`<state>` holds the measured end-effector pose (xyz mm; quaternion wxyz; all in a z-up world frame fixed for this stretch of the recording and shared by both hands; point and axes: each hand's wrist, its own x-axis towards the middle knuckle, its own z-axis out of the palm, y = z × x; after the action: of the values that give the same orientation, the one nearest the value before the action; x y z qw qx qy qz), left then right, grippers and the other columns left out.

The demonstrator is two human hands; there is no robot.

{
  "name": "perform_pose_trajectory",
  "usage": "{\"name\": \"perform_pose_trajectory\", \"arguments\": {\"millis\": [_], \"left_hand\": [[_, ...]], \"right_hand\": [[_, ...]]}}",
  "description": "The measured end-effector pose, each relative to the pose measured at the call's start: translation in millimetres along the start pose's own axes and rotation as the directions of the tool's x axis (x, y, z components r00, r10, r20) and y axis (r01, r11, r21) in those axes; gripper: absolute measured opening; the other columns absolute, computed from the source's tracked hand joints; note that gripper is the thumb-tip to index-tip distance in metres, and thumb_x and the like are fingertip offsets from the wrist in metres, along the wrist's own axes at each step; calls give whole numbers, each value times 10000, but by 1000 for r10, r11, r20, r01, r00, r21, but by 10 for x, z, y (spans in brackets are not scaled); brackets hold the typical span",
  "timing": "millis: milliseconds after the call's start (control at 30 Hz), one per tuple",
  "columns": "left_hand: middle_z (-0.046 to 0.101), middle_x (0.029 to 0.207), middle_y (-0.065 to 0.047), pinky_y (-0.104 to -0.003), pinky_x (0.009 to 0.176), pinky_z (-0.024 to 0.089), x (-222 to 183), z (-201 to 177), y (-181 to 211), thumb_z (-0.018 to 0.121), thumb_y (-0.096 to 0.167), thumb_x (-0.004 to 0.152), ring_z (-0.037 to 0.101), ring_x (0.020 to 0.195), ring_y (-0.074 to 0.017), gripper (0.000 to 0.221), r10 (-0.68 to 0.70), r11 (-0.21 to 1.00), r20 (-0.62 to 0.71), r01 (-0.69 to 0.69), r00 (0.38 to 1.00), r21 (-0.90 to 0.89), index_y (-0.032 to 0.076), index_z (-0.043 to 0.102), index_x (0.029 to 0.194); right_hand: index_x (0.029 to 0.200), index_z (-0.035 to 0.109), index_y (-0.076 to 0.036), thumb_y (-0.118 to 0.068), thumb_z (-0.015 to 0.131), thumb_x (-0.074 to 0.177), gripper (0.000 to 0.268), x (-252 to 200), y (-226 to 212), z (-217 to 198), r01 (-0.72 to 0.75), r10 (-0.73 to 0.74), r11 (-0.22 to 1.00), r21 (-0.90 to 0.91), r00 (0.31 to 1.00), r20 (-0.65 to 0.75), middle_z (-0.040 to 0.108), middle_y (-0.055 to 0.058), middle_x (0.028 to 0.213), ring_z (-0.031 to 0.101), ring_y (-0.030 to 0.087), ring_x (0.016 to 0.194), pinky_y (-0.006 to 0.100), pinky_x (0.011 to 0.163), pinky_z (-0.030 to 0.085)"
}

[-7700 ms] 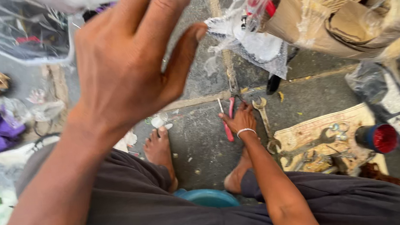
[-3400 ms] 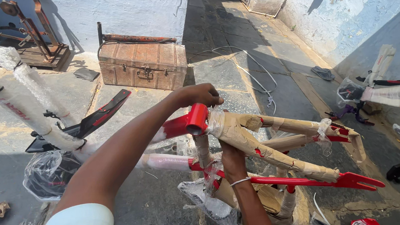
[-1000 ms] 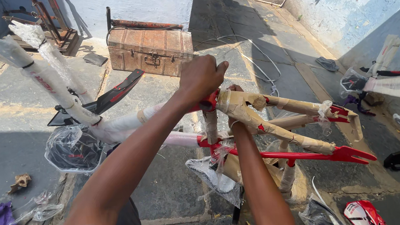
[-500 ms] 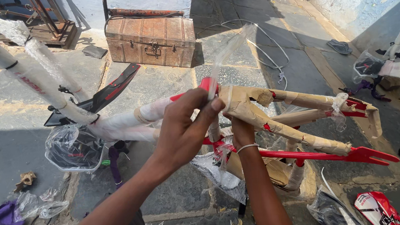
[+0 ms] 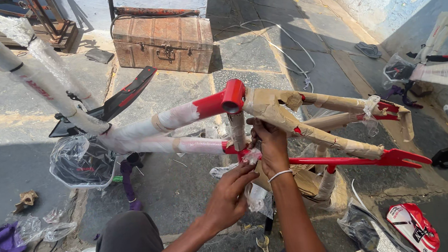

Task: The person removes plastic and cardboard wrapping from a bicycle frame by hand, then positions a black fender onto the frame and secures it with screws using a tool.

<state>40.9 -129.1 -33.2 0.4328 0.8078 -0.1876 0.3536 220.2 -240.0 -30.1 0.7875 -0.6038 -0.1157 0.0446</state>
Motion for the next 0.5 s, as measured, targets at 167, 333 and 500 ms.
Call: {"name": "perform_pose_trajectory", "arguments": {"millis": [167,333,500], "left_hand": [[679,1237,-207,-444,920,558,71,-46,195,583,-39,866,710,1098,-357,490,-258,965,-115,250,959,-80,11,563,1353],[701,1206,-150,-357,638,627,31,-188,188,589,35,922,747,942,-210,449,-489,862,0,483,872,-154,47,547,1369],[744,1148,-123,-359,625,609,10,-406,95,623,70,918,762,832,-198,395,-575,814,-69,561,815,-149,46,597,1312]], "right_hand": [[1099,634,-9,-169,671,972,207,743,284,-50,4,-1,998,70,999,-39,614,48,793,574,142,622,310,532,477],[1218,695,-45,-208,642,1006,273,1270,22,196,256,-278,959,122,931,236,691,17,966,645,83,831,250,752,540],[1123,736,-47,-281,629,1043,270,1286,-93,374,291,-279,953,-80,951,132,717,-5,979,611,45,776,243,685,522]]}}
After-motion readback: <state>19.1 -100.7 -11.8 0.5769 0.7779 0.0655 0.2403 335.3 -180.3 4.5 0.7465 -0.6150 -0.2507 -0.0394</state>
